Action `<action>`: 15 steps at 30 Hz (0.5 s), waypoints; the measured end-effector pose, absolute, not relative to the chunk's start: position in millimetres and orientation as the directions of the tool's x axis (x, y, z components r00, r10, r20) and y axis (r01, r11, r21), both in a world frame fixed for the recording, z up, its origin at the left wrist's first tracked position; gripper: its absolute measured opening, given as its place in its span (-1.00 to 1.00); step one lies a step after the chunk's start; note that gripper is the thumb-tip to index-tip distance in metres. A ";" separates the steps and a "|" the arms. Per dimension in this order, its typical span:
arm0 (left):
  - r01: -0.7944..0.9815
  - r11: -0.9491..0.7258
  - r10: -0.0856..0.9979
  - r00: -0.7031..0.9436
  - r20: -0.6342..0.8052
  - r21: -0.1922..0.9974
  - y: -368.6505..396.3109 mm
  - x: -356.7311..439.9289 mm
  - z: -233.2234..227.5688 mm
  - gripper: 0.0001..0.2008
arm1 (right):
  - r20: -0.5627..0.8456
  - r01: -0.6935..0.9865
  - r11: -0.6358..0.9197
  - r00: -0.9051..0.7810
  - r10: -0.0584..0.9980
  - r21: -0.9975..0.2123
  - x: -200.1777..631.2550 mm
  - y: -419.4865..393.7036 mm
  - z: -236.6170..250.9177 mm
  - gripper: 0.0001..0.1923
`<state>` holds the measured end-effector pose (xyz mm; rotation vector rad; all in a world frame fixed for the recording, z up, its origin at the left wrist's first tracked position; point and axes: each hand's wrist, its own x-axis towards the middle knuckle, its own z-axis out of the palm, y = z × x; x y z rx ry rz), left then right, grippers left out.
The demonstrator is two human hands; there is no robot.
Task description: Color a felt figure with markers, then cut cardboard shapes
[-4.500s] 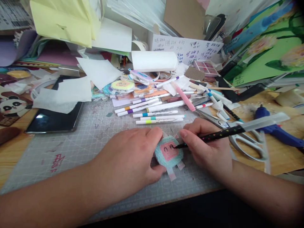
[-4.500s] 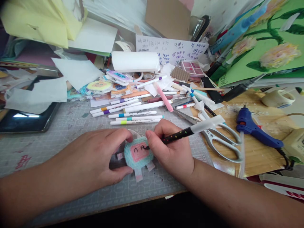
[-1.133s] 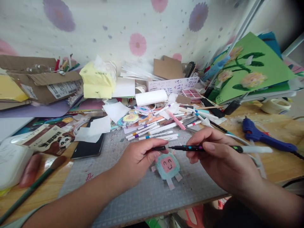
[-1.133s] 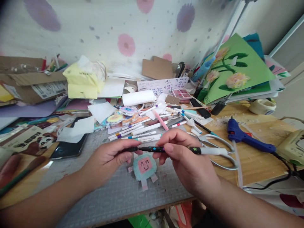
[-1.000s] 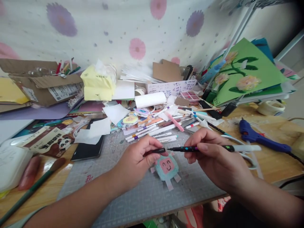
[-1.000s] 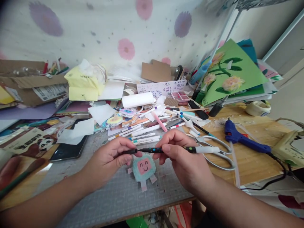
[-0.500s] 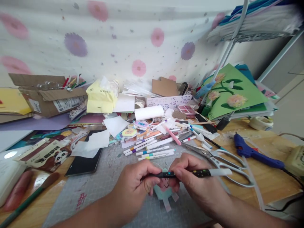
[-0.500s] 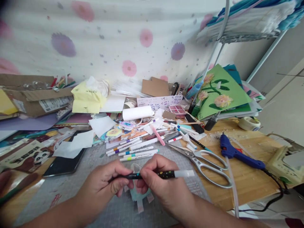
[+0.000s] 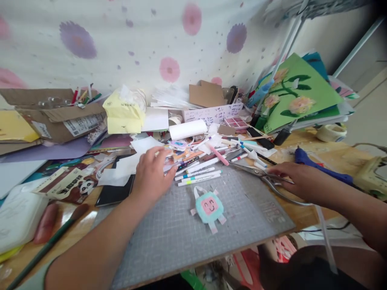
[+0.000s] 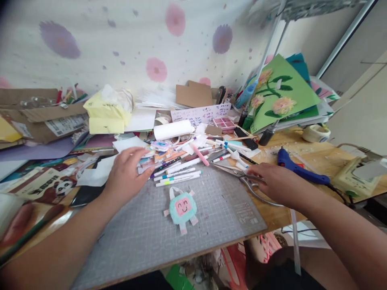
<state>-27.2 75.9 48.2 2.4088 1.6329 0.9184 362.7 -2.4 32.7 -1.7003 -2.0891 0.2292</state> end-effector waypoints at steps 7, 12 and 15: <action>0.691 -0.648 0.749 0.655 0.102 0.320 22.6 -1.2 50.3 -0.40 | 0.201 0.964 0.216 -0.184 0.962 -0.153 354.6 -22.4 30.7 -0.52; 0.729 -0.610 0.763 0.646 -0.018 0.310 17.2 4.5 45.5 -0.31 | 0.162 0.932 0.079 -0.021 0.987 -0.355 366.5 -64.0 44.7 -0.54; 0.713 -0.630 0.743 0.669 -0.031 0.308 19.6 4.7 43.8 -0.37 | 0.131 0.776 0.058 0.032 0.991 -0.628 358.1 -88.8 36.6 -0.50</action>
